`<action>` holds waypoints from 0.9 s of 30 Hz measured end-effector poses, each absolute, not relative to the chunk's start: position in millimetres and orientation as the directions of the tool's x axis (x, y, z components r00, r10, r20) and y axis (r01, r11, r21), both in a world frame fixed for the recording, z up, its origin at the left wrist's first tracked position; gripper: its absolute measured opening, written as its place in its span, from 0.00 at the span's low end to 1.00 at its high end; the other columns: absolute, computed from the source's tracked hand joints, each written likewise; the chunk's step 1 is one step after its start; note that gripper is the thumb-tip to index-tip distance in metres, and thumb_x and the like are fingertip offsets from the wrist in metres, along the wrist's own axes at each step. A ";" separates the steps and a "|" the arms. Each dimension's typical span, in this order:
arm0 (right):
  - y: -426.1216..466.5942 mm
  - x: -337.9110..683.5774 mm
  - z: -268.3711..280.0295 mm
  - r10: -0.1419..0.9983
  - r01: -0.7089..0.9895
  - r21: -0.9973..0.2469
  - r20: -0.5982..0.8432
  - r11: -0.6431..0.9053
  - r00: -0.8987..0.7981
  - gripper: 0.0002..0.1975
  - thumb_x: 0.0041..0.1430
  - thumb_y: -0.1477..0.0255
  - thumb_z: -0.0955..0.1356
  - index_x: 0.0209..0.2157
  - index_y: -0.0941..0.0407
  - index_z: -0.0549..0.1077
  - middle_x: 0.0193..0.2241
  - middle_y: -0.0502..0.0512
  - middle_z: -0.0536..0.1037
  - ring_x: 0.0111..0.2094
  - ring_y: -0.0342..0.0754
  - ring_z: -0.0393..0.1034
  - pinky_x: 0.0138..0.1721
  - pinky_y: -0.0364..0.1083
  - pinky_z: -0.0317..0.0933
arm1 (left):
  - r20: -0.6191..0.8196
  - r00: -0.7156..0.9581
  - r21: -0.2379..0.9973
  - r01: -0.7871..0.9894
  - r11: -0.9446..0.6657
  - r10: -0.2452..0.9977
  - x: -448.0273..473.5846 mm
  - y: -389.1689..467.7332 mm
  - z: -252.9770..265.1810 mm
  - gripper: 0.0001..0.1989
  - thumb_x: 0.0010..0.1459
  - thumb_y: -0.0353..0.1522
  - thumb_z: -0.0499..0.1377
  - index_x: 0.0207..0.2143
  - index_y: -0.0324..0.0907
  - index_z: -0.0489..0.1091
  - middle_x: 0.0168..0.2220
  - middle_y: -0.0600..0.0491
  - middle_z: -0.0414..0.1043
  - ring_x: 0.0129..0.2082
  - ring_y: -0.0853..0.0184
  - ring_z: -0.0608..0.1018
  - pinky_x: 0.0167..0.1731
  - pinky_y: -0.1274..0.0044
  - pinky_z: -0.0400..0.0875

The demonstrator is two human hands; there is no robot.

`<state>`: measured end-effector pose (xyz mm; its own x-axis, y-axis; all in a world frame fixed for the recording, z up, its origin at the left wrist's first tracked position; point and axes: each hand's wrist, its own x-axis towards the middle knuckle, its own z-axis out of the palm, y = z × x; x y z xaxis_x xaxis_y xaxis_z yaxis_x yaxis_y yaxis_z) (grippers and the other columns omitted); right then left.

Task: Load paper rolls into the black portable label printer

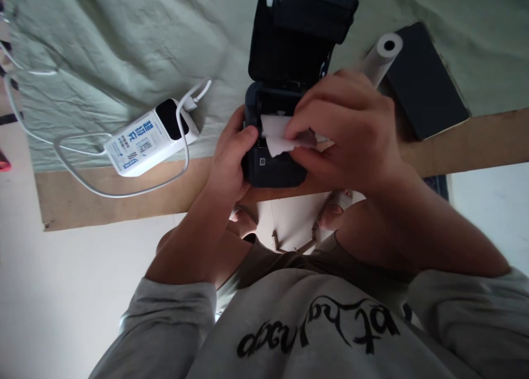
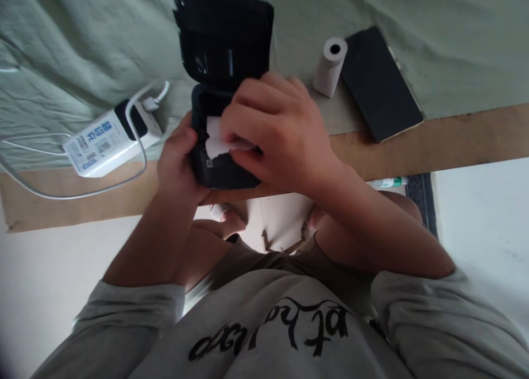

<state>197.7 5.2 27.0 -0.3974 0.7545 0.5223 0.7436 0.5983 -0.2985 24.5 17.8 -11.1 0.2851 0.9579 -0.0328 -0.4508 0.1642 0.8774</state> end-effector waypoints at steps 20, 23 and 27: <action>9.3 208.5 17.4 0.924 0.403 -0.859 0.375 0.317 0.071 0.18 0.61 0.71 0.53 0.53 0.51 0.55 0.56 0.53 0.64 0.52 0.44 0.68 0.52 0.49 0.66 | 0.013 0.250 0.959 -0.278 0.059 0.968 13.9 19.6 -28.9 0.38 0.40 0.33 0.69 0.56 0.54 0.64 0.58 0.55 0.66 0.61 0.57 0.68 0.60 0.68 0.66; 13.4 211.0 10.5 0.947 0.352 -0.888 0.321 0.296 0.012 0.15 0.62 0.70 0.56 0.50 0.51 0.61 0.51 0.53 0.70 0.51 0.43 0.69 0.53 0.48 0.65 | 0.046 0.289 0.950 -0.309 0.047 0.956 13.6 19.9 -29.4 0.39 0.39 0.33 0.70 0.56 0.55 0.64 0.58 0.55 0.66 0.64 0.57 0.65 0.63 0.68 0.63; 15.8 212.5 3.4 0.932 0.430 -0.831 0.272 0.352 -0.238 0.20 0.61 0.62 0.63 0.53 0.50 0.62 0.53 0.52 0.69 0.53 0.46 0.68 0.52 0.48 0.66 | 0.034 0.324 0.933 -0.349 0.086 0.945 15.5 18.4 -24.6 0.38 0.40 0.34 0.70 0.56 0.54 0.64 0.56 0.55 0.68 0.63 0.57 0.65 0.62 0.68 0.63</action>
